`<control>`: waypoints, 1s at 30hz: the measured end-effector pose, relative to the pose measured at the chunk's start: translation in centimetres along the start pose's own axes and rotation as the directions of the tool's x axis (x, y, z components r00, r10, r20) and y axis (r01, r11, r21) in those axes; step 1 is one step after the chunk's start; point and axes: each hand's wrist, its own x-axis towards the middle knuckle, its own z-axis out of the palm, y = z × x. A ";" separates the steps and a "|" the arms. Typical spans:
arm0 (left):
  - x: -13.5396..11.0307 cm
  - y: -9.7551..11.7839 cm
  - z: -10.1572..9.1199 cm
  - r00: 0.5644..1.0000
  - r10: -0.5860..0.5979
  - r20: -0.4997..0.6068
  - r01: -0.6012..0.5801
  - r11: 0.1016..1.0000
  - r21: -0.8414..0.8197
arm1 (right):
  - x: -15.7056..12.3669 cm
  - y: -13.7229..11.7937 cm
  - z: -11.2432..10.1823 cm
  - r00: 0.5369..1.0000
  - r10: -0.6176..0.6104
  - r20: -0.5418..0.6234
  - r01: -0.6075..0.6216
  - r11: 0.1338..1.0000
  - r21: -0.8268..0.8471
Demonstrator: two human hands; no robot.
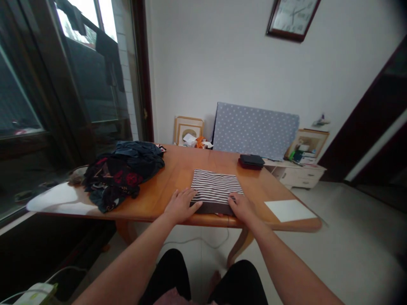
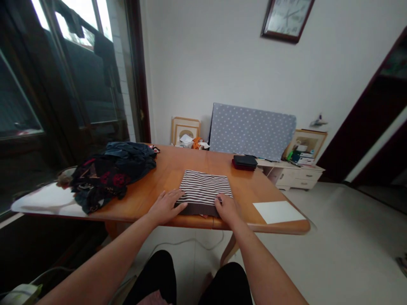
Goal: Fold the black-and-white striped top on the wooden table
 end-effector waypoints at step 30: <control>1.4 5.5 1.1 0.966 0.253 -0.054 -0.258 0.959 -0.116 | -0.9 4.3 -2.4 0.951 0.306 0.047 -0.306 0.905 0.295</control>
